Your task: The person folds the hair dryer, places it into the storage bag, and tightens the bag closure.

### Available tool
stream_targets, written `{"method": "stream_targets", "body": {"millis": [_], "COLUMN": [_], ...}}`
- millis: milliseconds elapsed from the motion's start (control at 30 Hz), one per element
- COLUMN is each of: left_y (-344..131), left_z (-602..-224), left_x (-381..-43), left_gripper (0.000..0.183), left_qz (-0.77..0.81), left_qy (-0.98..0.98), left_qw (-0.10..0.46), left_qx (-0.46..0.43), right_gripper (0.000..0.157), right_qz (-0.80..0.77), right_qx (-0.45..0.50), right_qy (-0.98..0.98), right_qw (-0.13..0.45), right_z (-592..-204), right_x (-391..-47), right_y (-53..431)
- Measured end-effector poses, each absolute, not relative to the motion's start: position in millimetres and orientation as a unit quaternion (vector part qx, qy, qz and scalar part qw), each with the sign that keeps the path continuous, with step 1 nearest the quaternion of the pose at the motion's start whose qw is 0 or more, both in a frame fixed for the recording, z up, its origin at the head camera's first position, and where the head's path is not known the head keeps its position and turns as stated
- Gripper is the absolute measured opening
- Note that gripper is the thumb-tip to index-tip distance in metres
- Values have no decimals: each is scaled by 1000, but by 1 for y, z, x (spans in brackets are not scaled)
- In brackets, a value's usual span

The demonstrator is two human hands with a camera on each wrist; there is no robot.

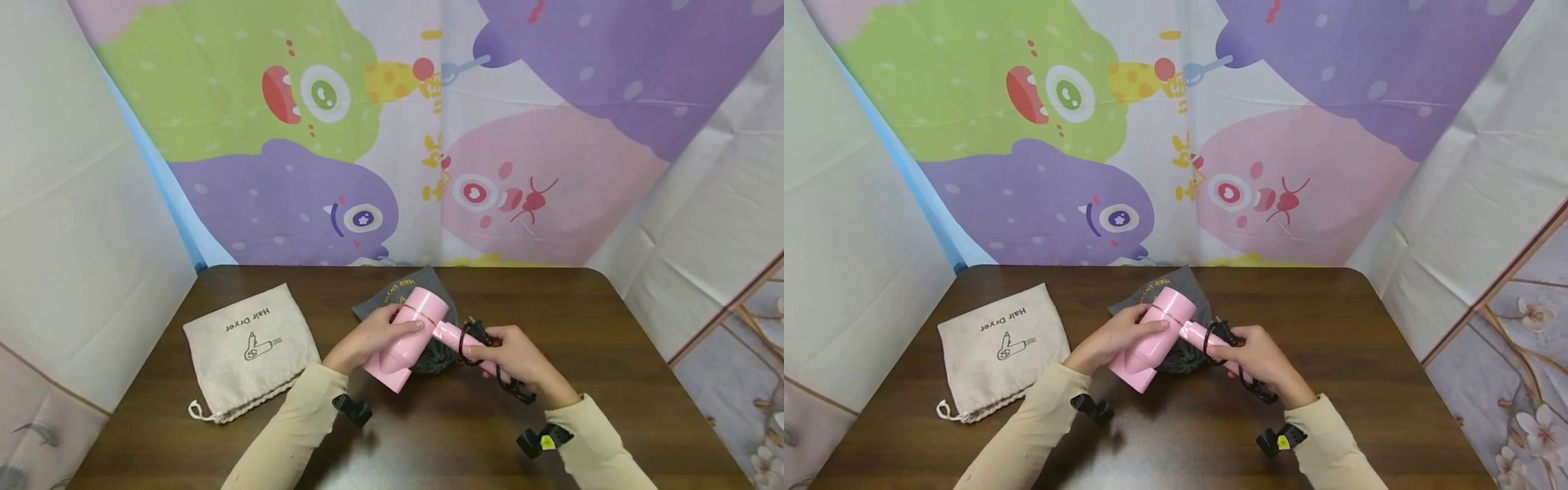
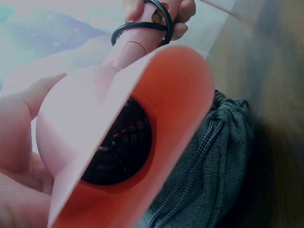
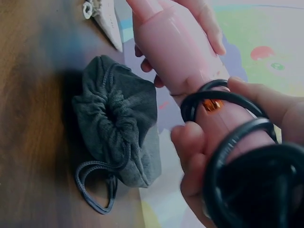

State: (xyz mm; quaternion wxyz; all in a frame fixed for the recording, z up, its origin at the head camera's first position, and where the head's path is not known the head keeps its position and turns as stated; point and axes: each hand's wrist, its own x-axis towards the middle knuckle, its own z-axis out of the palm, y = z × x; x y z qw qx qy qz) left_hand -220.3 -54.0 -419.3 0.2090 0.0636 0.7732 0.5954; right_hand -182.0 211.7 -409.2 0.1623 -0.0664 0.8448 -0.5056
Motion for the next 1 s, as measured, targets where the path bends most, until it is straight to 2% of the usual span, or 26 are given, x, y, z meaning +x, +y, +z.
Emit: {"method": "stream_targets", "body": {"millis": [200, 467, 600, 800, 1000], "left_y": [-55, -59, -61, -63, -63], "left_z": [-422, -422, -422, -422, -421], "left_x": [-220, -217, -216, -211, -204], "left_gripper": [50, 48, 50, 50, 46], "left_qz": [608, 618, 614, 605, 600], "left_qy": [765, 761, 768, 781, 794], "left_qw": [205, 189, 178, 150, 91], "left_qx": [59, 55, 48, 43, 42], "right_gripper": [37, 36, 39, 41, 36], "right_qz": [-511, -496, -528, -553, -551], "right_qx": [-109, -152, -140, -82, -48], "right_qy": [829, 829, 810, 810, 825], "right_qw": [199, 211, 211, 178, 120], "right_z": [-408, -411, -416, -422, -425], "right_x": [-183, -182, -180, -173, -165], "right_y": [218, 222, 218, 208, 193]}}
